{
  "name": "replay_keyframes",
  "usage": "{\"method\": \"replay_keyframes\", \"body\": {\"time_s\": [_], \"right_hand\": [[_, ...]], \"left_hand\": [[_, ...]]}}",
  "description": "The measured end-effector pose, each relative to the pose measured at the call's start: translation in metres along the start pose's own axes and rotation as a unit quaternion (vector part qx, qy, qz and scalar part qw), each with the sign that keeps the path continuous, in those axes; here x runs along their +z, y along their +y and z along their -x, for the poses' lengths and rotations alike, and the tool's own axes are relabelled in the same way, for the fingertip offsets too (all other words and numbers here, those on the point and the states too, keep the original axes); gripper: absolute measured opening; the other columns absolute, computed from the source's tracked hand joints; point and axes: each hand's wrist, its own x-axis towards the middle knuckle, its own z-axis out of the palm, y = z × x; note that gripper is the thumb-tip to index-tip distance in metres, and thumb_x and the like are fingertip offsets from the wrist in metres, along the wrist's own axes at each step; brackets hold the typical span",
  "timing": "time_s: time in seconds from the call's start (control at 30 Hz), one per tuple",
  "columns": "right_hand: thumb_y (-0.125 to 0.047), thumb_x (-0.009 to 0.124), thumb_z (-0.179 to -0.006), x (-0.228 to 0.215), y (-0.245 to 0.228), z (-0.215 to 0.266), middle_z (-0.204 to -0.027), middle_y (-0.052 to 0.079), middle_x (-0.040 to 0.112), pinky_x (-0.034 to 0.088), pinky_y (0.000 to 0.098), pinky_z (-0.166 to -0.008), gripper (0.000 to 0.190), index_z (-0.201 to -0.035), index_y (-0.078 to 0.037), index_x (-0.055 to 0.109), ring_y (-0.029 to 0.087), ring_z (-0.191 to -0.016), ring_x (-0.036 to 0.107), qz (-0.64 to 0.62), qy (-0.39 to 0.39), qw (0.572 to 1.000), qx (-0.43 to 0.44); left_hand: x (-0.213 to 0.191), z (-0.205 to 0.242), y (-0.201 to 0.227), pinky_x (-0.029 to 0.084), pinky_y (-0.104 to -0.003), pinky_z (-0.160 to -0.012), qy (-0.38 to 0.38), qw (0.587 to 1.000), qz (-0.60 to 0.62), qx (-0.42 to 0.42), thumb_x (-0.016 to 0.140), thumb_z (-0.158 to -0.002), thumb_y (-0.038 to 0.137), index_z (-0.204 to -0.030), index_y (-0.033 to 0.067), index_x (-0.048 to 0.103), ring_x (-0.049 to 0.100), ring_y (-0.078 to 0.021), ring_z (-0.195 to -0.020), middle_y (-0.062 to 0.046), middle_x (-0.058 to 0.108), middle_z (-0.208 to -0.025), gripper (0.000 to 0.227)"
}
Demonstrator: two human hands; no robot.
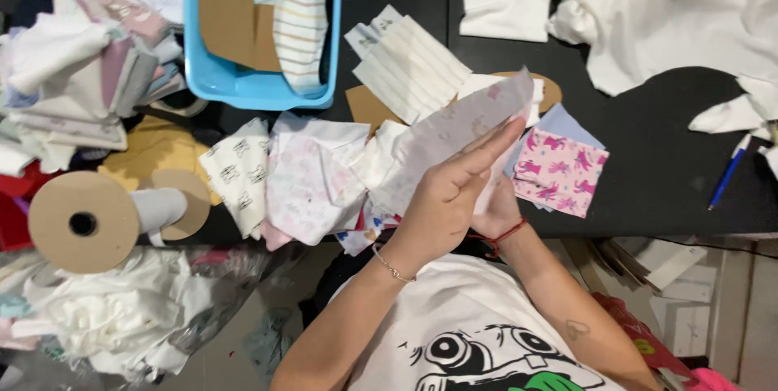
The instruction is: Sorting and organizing fabric scraps and garments on a work table, followed by marking and cutting fabric
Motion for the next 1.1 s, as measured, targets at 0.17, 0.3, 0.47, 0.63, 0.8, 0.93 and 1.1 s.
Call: {"method": "replay_keyframes", "body": {"time_s": [0.17,0.3,0.47,0.63,0.8,0.93,1.1], "right_hand": [[-0.024,0.048,-0.074,0.042,0.001,0.021,-0.099,0.017,0.061,0.045,0.0423,-0.082,0.036,-0.098,0.001,0.06,0.028,-0.089,0.061,-0.024,0.002,1.0,-0.012],[-0.019,0.041,-0.077,0.055,-0.005,0.029,-0.115,0.012,0.053,0.029,0.0427,-0.097,0.044,-0.119,-0.005,0.047,0.027,-0.107,0.049,-0.019,-0.091,0.994,0.057],[-0.016,0.046,-0.076,0.062,-0.006,0.031,-0.103,0.011,0.059,0.038,0.0387,-0.091,0.032,-0.104,-0.003,0.055,0.025,-0.098,0.055,-0.003,-0.033,0.999,0.02],[-0.016,0.048,-0.076,0.051,-0.003,0.024,-0.094,0.011,0.063,0.044,0.0358,-0.085,0.024,-0.093,-0.003,0.059,0.023,-0.091,0.059,0.014,-0.031,0.999,-0.01],[-0.017,0.048,-0.073,0.039,-0.006,0.02,-0.089,0.012,0.063,0.045,0.0384,-0.084,0.024,-0.088,-0.003,0.06,0.026,-0.086,0.06,-0.005,0.023,1.0,-0.014],[-0.017,0.048,-0.072,0.032,-0.003,0.019,-0.086,0.012,0.063,0.045,0.0398,-0.083,0.024,-0.085,-0.003,0.061,0.027,-0.083,0.061,-0.017,0.049,0.999,-0.008],[-0.018,0.047,-0.07,0.032,-0.002,0.015,-0.081,0.013,0.064,0.046,0.0424,-0.082,0.024,-0.08,-0.002,0.062,0.029,-0.078,0.062,-0.034,0.092,0.995,-0.007]], "left_hand": [[-0.013,-0.001,0.036,0.015,-0.041,-0.109,-0.008,1.0,0.0,-0.015,0.033,-0.088,-0.006,-0.125,0.0005,0.041,0.026,-0.0255,-0.129,-0.016,0.037,-0.133,0.038],[-0.028,-0.001,0.084,0.022,-0.031,-0.11,-0.049,0.983,-0.165,-0.055,0.035,-0.087,-0.002,-0.123,0.0022,0.039,0.033,-0.02,-0.128,-0.011,0.04,-0.131,0.036],[-0.021,0.001,0.094,0.021,-0.035,-0.112,-0.107,0.98,-0.159,-0.063,0.032,-0.088,-0.001,-0.124,0.0039,0.037,0.031,-0.0238,-0.13,-0.011,0.039,-0.132,0.037],[-0.004,0.004,0.033,0.016,-0.035,-0.112,-0.161,0.977,-0.081,-0.112,0.031,-0.091,0.001,-0.126,0.008,0.034,0.028,-0.022,-0.131,-0.008,0.034,-0.136,0.036],[0.01,0.019,-0.029,0.023,-0.04,-0.106,-0.112,0.992,-0.014,-0.05,0.03,-0.085,-0.01,-0.123,0.0007,0.043,0.033,-0.0262,-0.124,-0.017,0.041,-0.129,0.042],[-0.005,0.024,-0.039,0.024,-0.039,-0.105,-0.079,0.995,-0.048,-0.045,0.036,-0.087,-0.004,-0.124,0.0021,0.042,0.032,-0.026,-0.124,-0.016,0.04,-0.13,0.038],[-0.024,0.024,-0.022,0.02,-0.04,-0.104,0.017,0.986,-0.081,-0.147,0.031,-0.084,-0.006,-0.128,0.0064,0.036,0.03,-0.0277,-0.124,-0.016,0.037,-0.132,0.046]]}}
